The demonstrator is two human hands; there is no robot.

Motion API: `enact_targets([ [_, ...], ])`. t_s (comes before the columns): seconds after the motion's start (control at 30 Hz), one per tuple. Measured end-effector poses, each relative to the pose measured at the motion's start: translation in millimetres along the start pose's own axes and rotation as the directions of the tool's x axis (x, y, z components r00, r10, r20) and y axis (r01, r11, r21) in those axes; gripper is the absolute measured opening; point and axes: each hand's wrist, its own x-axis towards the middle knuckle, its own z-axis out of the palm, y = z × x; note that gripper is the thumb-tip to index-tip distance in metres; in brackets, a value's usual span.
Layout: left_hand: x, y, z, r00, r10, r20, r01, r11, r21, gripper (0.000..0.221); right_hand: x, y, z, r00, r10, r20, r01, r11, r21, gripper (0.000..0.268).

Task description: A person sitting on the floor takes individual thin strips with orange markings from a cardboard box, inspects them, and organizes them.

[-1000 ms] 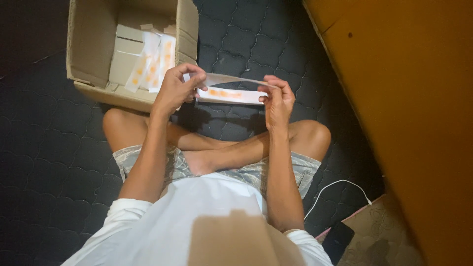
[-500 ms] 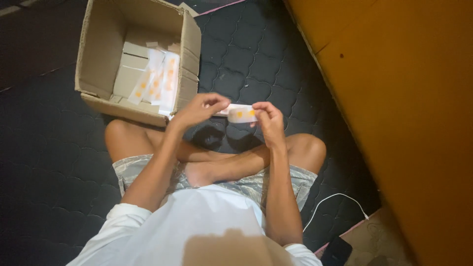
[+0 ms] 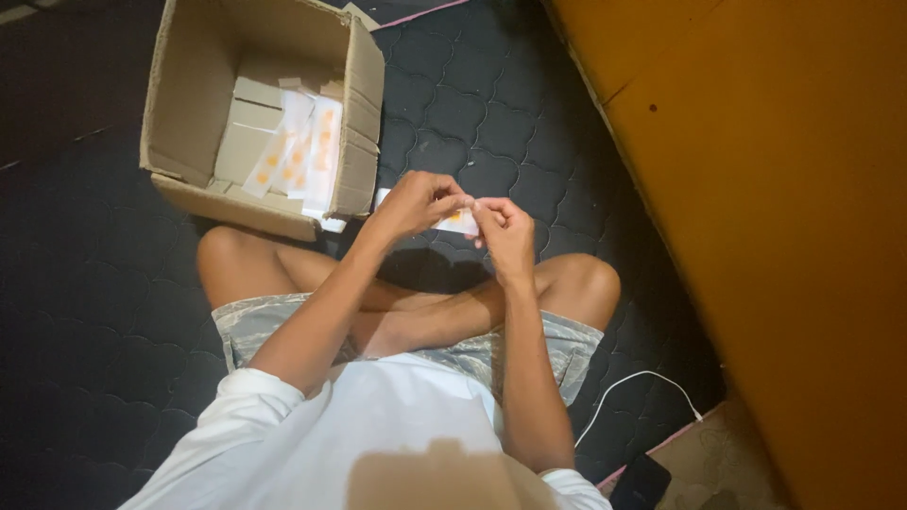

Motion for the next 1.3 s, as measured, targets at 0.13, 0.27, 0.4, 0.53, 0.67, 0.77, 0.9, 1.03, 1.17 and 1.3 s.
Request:
enact_targets([
  [0.13,2,-11,2,0.999,-0.016,-0.038,0.016,1.000,0.008,0.012,-9,-10,15,0.999,0.004,-0.037,0.002,0.987,0.163,0.029],
  [0.27,2,-11,-2,0.999,-0.007,-0.037,0.006,0.999,-0.037,0.013,-9,-7,17,0.999,0.015,0.051,-0.019,0.996,0.084,0.026],
  [0.4,-3,-5,-1,0.992,-0.105,0.071,0.112,0.989,-0.096,0.012,-6,3,17,1.000,-0.022,-0.009,0.021,0.998,-0.062,0.016],
  [0.53,-1,-23,1,0.992,-0.093,0.082,0.100,0.991,-0.084,0.009,-3,8,11,0.997,0.037,-0.063,-0.042,0.996,-0.074,0.016],
  [0.67,-9,-38,-16,0.981,-0.167,0.094,0.175,0.980,-0.090,0.007,1,4,-6,0.982,0.082,-0.170,-0.097,0.992,-0.080,0.018],
  [0.77,-24,-45,-38,0.972,-0.222,0.076,0.228,0.970,-0.088,0.008,5,13,-21,0.968,0.074,-0.241,-0.094,0.993,-0.073,0.018],
  [0.9,-34,-49,-55,0.965,-0.262,-0.001,0.261,0.962,-0.077,0.006,-1,2,-25,0.956,0.042,-0.292,-0.064,0.996,-0.065,0.017],
  [1.03,-33,-48,-54,0.973,-0.206,-0.104,0.190,0.971,-0.145,0.013,2,3,-20,0.959,-0.008,-0.282,-0.009,0.998,-0.058,0.018],
  [1.17,-32,-49,-51,0.964,-0.222,-0.143,0.176,0.944,-0.281,0.020,4,10,-18,0.960,-0.047,-0.277,0.041,0.999,-0.027,0.018],
  [1.3,-32,-52,-52,0.964,-0.209,-0.164,0.160,0.951,-0.266,0.021,8,13,-17,0.959,-0.073,-0.275,0.070,0.997,-0.020,0.019],
])
